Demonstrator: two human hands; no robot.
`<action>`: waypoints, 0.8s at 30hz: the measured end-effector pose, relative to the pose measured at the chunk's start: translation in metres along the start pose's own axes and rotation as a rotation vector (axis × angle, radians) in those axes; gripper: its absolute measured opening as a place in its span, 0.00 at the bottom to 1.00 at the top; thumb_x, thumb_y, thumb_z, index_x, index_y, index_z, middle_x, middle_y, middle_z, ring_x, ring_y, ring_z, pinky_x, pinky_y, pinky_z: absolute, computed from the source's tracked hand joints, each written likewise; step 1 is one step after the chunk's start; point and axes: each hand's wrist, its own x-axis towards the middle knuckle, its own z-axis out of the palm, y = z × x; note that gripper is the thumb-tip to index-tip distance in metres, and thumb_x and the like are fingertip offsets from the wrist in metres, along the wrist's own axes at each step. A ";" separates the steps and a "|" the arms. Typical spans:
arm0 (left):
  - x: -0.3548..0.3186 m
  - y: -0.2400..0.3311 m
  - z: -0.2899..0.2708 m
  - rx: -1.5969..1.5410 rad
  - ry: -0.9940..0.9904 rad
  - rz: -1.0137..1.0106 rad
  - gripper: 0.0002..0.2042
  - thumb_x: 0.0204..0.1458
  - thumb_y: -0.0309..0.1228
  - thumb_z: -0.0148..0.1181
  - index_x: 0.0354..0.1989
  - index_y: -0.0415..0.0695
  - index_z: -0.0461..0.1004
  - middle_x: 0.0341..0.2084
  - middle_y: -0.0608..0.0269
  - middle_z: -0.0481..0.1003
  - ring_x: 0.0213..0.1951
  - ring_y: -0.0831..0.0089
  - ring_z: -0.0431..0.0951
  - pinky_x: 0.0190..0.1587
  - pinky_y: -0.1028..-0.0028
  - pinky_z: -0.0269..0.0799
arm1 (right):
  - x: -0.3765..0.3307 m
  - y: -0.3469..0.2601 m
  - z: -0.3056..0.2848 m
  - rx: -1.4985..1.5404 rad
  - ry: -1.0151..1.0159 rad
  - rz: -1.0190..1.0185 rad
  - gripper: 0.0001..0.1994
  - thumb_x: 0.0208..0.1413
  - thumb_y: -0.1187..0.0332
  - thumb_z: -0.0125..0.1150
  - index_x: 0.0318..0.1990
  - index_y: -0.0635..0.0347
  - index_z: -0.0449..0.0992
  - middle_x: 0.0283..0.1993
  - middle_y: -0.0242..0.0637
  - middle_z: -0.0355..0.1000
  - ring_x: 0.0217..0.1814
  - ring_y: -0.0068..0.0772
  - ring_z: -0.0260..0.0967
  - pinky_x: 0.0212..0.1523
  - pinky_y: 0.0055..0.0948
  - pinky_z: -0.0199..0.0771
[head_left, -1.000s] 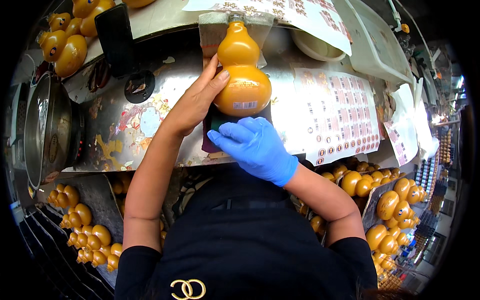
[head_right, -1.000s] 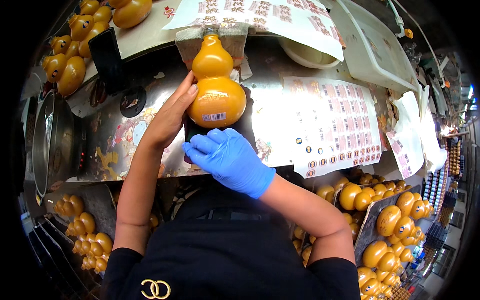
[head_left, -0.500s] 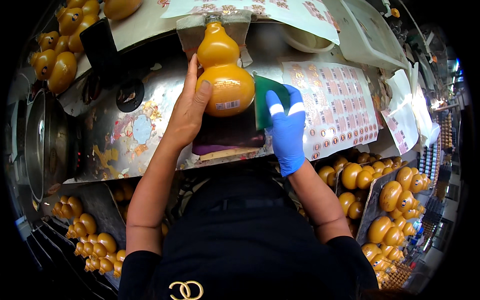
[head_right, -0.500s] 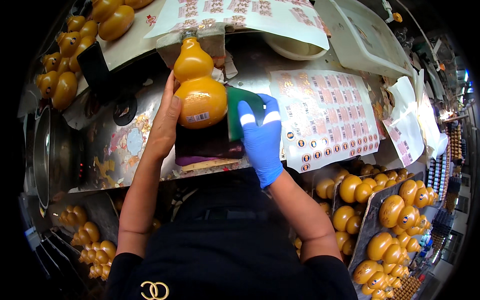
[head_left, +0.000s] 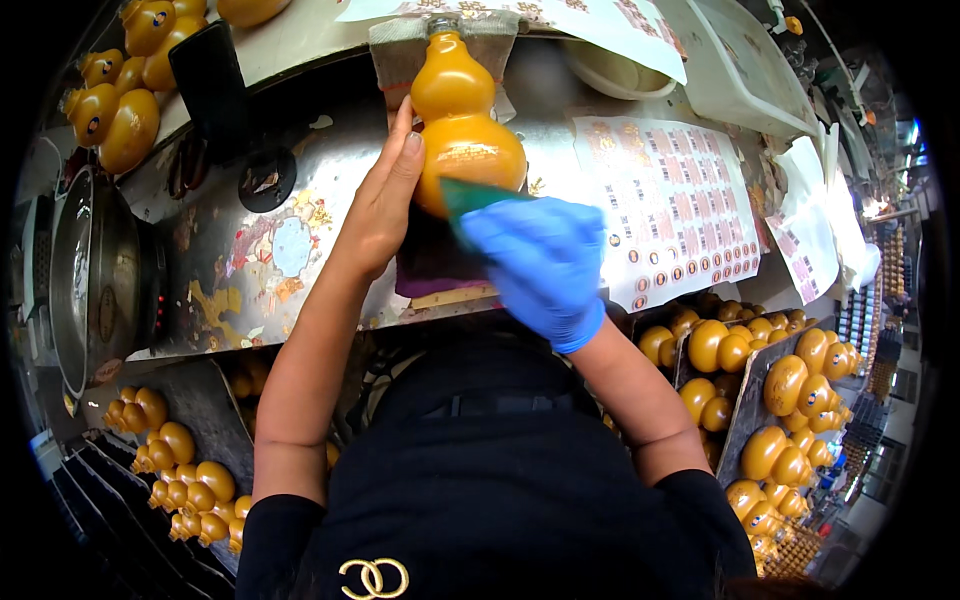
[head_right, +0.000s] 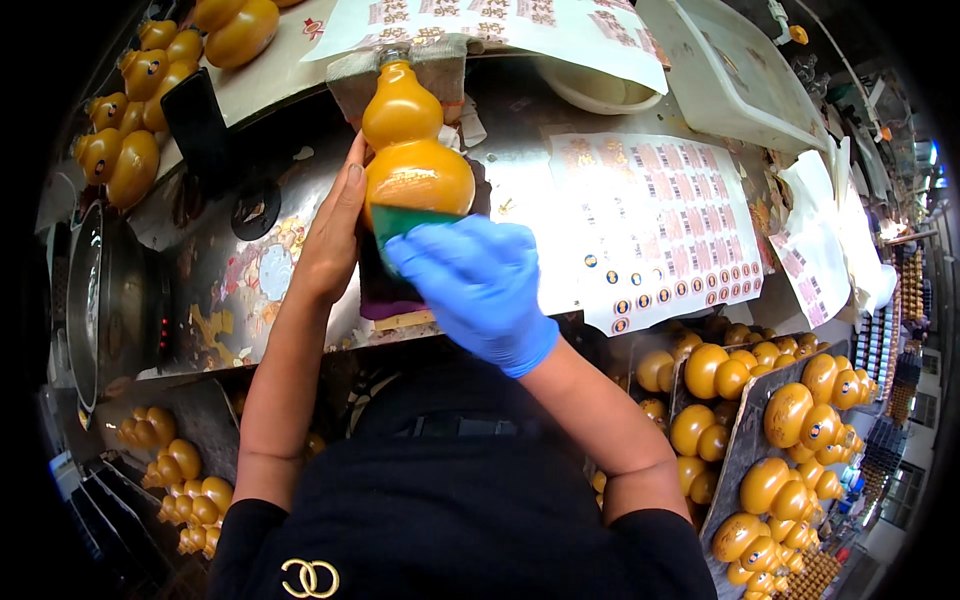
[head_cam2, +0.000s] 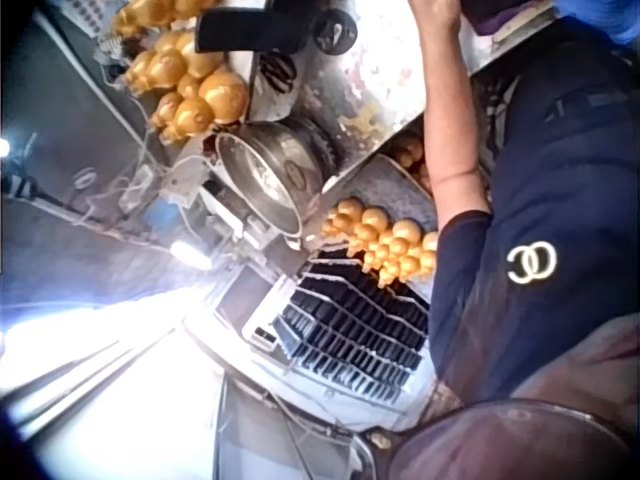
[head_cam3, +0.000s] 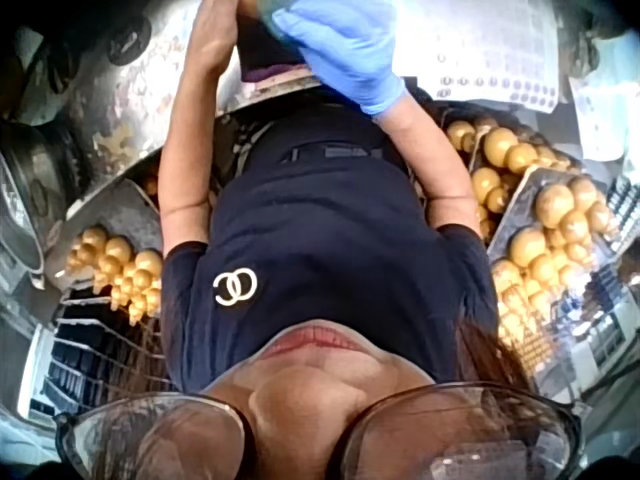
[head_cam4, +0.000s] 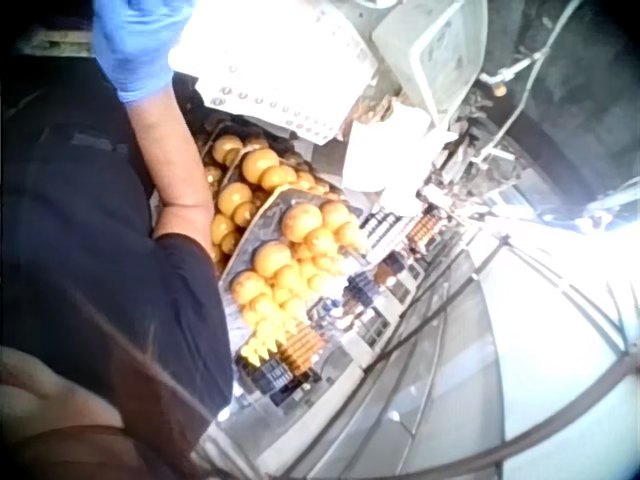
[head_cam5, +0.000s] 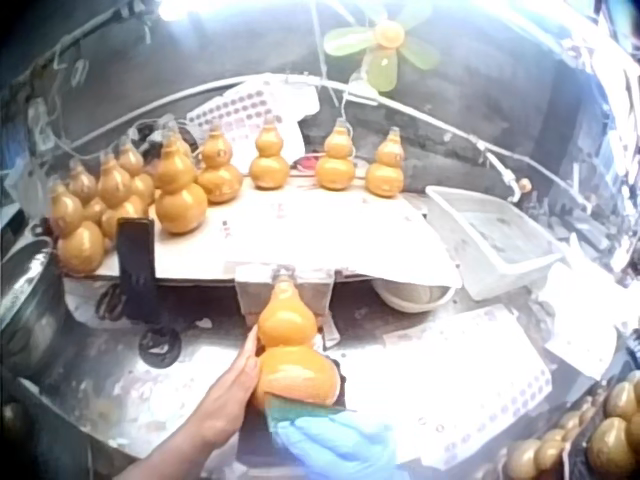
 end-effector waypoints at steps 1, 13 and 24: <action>0.001 -0.001 0.000 -0.031 -0.009 0.005 0.31 0.66 0.46 0.35 0.70 0.38 0.41 0.66 0.51 0.53 0.67 0.66 0.52 0.67 0.72 0.45 | -0.004 -0.005 0.008 -0.035 -0.048 -0.004 0.20 0.31 0.79 0.66 0.39 0.52 0.80 0.40 0.27 0.73 0.36 0.32 0.68 0.34 0.27 0.68; 0.001 -0.005 -0.007 -0.186 -0.041 -0.077 0.31 0.66 0.44 0.37 0.70 0.37 0.42 0.65 0.52 0.56 0.66 0.68 0.55 0.66 0.74 0.48 | 0.023 -0.021 0.002 -0.189 -0.355 0.032 0.19 0.34 0.77 0.65 0.39 0.49 0.79 0.39 0.28 0.74 0.31 0.30 0.67 0.30 0.28 0.66; 0.001 -0.009 -0.007 -0.153 -0.010 -0.083 0.31 0.65 0.44 0.38 0.69 0.36 0.41 0.68 0.51 0.50 0.69 0.66 0.49 0.68 0.73 0.43 | 0.091 0.059 -0.009 0.430 -0.589 0.587 0.15 0.56 0.64 0.61 0.46 0.65 0.74 0.40 0.40 0.74 0.43 0.32 0.73 0.46 0.28 0.72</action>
